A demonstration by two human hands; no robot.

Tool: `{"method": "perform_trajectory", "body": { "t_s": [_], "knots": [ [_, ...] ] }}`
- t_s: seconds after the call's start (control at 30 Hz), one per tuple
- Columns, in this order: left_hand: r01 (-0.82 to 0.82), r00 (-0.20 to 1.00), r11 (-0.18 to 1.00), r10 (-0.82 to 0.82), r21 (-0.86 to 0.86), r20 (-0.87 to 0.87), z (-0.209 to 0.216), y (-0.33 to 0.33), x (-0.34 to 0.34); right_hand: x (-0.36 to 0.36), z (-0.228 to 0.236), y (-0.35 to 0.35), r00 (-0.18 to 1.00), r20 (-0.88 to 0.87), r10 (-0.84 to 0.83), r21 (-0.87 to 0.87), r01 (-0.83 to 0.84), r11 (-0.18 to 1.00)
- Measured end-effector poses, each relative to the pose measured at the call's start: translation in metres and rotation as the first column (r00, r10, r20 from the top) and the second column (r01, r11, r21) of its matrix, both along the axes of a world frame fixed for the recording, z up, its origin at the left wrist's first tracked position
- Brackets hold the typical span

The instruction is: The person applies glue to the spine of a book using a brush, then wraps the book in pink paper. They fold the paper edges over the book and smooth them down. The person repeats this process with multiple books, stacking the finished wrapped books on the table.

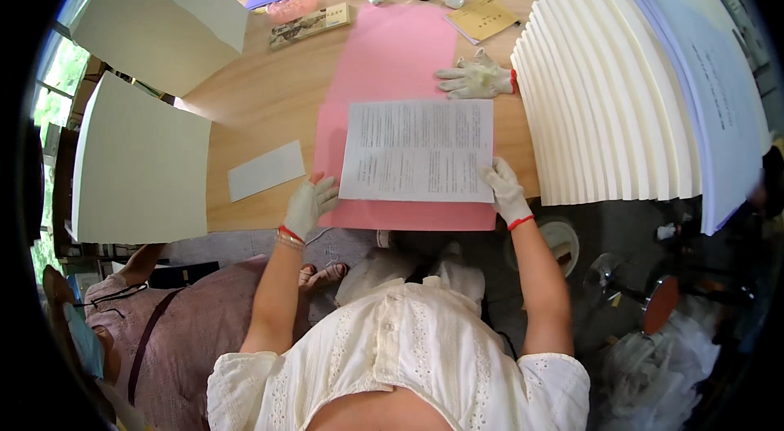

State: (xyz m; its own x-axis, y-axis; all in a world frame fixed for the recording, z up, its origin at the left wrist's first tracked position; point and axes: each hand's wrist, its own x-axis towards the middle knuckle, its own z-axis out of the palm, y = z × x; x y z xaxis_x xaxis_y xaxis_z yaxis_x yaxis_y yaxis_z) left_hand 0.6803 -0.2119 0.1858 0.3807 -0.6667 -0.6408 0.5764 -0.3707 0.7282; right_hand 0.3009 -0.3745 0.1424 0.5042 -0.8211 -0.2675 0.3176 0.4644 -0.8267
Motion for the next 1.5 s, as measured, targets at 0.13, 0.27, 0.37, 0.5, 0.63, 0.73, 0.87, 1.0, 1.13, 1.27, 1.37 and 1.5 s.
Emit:
{"method": "perform_trajectory", "body": {
  "t_s": [0.13,0.27,0.37,0.5,0.63,0.73,0.87,1.0,1.13,1.27,1.37,1.5],
  "knots": [
    [0.38,0.915,0.925,-0.377,-0.006,-0.143,-0.011,-0.031,0.013,0.004,-0.007,-0.003,0.998,-0.059,0.03,-0.021,-0.031,0.999],
    [0.428,0.901,0.904,-0.426,-0.009,0.083,-0.007,-0.041,0.011,0.009,-0.006,-0.007,0.994,-0.102,0.047,-0.041,-0.051,0.998],
    [0.515,0.816,0.857,-0.502,0.034,0.286,-0.018,-0.043,0.024,0.017,-0.001,-0.013,0.985,-0.154,0.074,-0.101,-0.09,0.991],
    [0.536,0.719,0.835,-0.528,0.123,0.452,-0.008,-0.054,0.019,0.015,-0.011,-0.023,0.979,-0.186,0.088,-0.108,-0.11,0.988],
    [0.507,0.757,0.858,-0.49,0.084,0.432,-0.025,-0.057,0.024,0.017,-0.013,-0.029,0.974,-0.209,0.092,-0.125,-0.12,0.985],
    [0.509,0.736,0.854,-0.495,0.106,0.462,-0.035,-0.058,0.026,0.016,-0.019,-0.035,0.963,-0.255,0.089,-0.159,-0.132,0.978],
    [0.491,0.664,0.84,-0.532,0.231,0.525,-0.044,-0.061,0.025,0.017,-0.025,-0.04,0.914,-0.389,0.116,-0.222,-0.216,0.951],
    [0.482,0.614,0.828,-0.552,0.286,0.565,-0.047,-0.058,0.026,0.02,-0.022,-0.04,0.868,-0.481,0.125,-0.195,-0.244,0.95],
    [0.482,0.568,0.82,-0.56,0.307,0.603,-0.039,-0.062,0.02,0.017,-0.023,-0.037,0.87,-0.486,0.083,-0.216,-0.211,0.953],
    [0.478,0.492,0.815,-0.558,0.329,0.668,-0.04,-0.058,0.021,0.026,-0.011,-0.036,0.847,-0.525,0.081,-0.21,-0.222,0.952],
    [0.479,0.531,0.809,-0.576,0.341,0.621,-0.027,-0.064,0.013,0.02,-0.01,-0.034,0.825,-0.561,0.07,-0.204,-0.219,0.954],
    [0.465,0.601,0.842,-0.527,0.275,0.601,-0.054,-0.06,0.025,0.026,-0.005,-0.034,0.812,-0.578,0.078,-0.18,-0.22,0.959]
  ]
}}
